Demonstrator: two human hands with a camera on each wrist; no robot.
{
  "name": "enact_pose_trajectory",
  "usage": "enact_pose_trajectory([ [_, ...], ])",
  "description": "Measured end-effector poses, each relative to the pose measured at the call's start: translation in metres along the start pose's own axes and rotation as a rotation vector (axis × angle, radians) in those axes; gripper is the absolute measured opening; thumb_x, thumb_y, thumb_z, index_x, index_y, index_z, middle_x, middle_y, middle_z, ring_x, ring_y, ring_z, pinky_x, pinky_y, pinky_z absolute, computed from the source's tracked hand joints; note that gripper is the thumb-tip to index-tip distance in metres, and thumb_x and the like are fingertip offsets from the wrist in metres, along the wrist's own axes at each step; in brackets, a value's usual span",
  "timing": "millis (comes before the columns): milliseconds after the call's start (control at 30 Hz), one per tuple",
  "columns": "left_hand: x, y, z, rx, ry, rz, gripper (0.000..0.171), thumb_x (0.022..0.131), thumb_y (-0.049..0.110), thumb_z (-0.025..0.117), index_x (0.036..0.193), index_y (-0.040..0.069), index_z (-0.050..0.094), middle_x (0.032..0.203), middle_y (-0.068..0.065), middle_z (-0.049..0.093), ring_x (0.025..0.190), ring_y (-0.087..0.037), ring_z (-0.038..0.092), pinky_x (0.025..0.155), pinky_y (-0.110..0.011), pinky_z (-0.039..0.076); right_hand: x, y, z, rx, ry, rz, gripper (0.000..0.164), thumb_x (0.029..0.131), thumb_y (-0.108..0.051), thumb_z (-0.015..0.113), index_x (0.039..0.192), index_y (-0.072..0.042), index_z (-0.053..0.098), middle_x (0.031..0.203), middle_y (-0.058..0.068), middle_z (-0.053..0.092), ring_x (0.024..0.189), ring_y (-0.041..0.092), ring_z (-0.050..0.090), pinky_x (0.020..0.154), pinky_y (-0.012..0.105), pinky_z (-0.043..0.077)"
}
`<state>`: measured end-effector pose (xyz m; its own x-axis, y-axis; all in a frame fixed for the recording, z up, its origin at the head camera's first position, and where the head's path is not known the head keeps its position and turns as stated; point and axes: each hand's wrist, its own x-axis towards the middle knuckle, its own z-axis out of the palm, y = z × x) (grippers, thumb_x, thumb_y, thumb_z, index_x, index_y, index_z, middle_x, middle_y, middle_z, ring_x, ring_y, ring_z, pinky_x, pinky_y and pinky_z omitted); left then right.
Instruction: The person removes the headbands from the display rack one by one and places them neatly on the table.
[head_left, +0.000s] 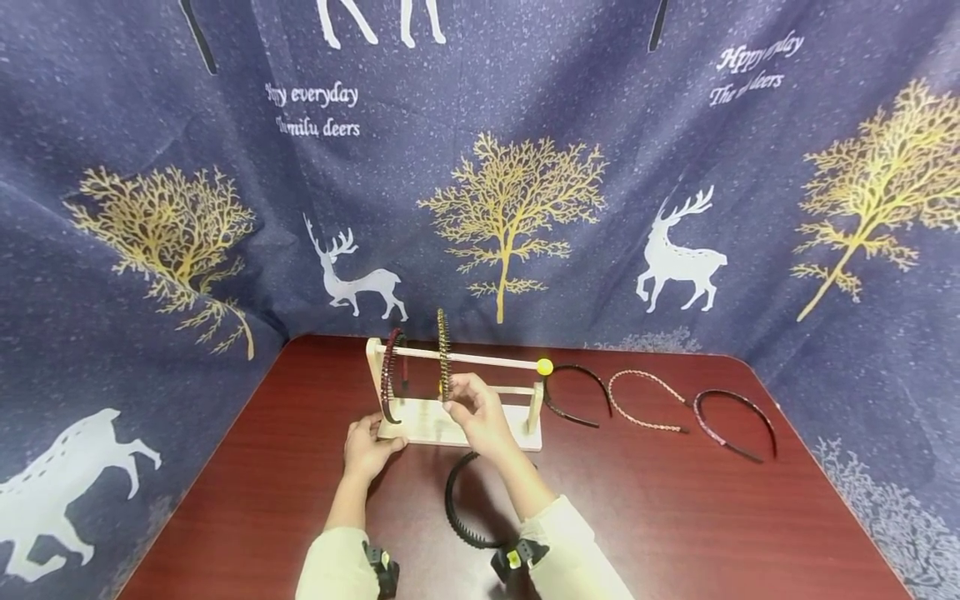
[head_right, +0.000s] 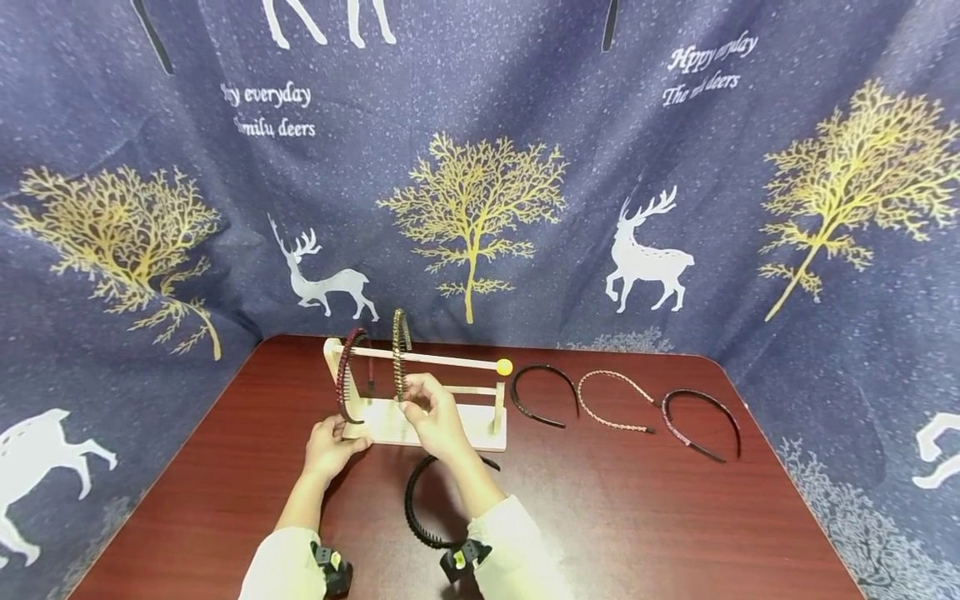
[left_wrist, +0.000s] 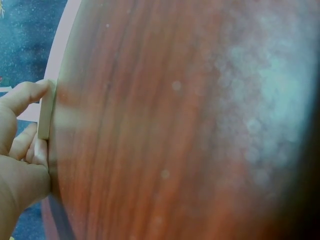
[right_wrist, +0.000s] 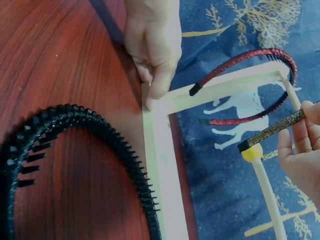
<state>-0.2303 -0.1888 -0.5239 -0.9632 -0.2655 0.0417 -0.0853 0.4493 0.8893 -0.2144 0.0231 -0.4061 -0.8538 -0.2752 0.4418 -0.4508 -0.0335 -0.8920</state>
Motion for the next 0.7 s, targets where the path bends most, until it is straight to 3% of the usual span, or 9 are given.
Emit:
enact_pose_trajectory([
  [133,0.0,0.0,0.001,-0.003,0.0,0.02,0.065,0.068,0.005,0.079,0.123,-0.013,0.047,0.114,-0.028,0.043,0.108,-0.043,0.049,0.094,-0.046,0.039,-0.005,0.003,-0.012,0.049,0.056,-0.011,0.024,0.08,0.019,0.053,0.103,0.013,0.051,0.09,0.033,0.058,0.085,0.034,0.058,0.071,0.022,0.046],
  [267,0.001,0.0,0.002,-0.011,0.003,0.031,0.065,0.068,0.005,0.078,0.122,-0.014,0.048,0.114,-0.028,0.043,0.107,-0.044,0.05,0.093,-0.046,0.04,-0.008,0.003,-0.026,0.074,0.122,-0.02,0.024,0.079,0.021,0.052,0.102,0.015,0.051,0.091,0.037,0.055,0.084,0.025,0.058,0.071,0.021,0.045],
  [367,0.001,0.001,0.001,-0.018,0.0,0.018,0.065,0.069,0.005,0.078,0.123,-0.014,0.047,0.115,-0.028,0.042,0.108,-0.043,0.049,0.094,-0.045,0.039,-0.01,0.001,-0.035,0.066,0.155,-0.01,0.024,0.079,0.021,0.053,0.102,0.015,0.051,0.09,0.035,0.056,0.084,0.018,0.057,0.072,0.021,0.045],
  [533,0.001,0.0,0.0,-0.004,-0.002,0.017,0.066,0.069,0.006,0.079,0.123,-0.013,0.047,0.114,-0.028,0.042,0.108,-0.043,0.049,0.094,-0.046,0.039,-0.016,0.0,-0.046,0.049,0.204,-0.007,0.024,0.078,0.021,0.054,0.101,0.016,0.051,0.089,0.035,0.056,0.083,0.017,0.057,0.072,0.021,0.046],
  [700,0.001,-0.001,0.0,-0.001,0.001,0.01,0.065,0.069,0.006,0.079,0.123,-0.013,0.048,0.114,-0.027,0.043,0.107,-0.042,0.05,0.093,-0.045,0.039,-0.02,0.014,-0.06,0.064,0.259,-0.011,0.027,0.078,0.022,0.055,0.103,0.014,0.053,0.086,0.029,0.058,0.082,0.013,0.058,0.071,0.021,0.047],
])
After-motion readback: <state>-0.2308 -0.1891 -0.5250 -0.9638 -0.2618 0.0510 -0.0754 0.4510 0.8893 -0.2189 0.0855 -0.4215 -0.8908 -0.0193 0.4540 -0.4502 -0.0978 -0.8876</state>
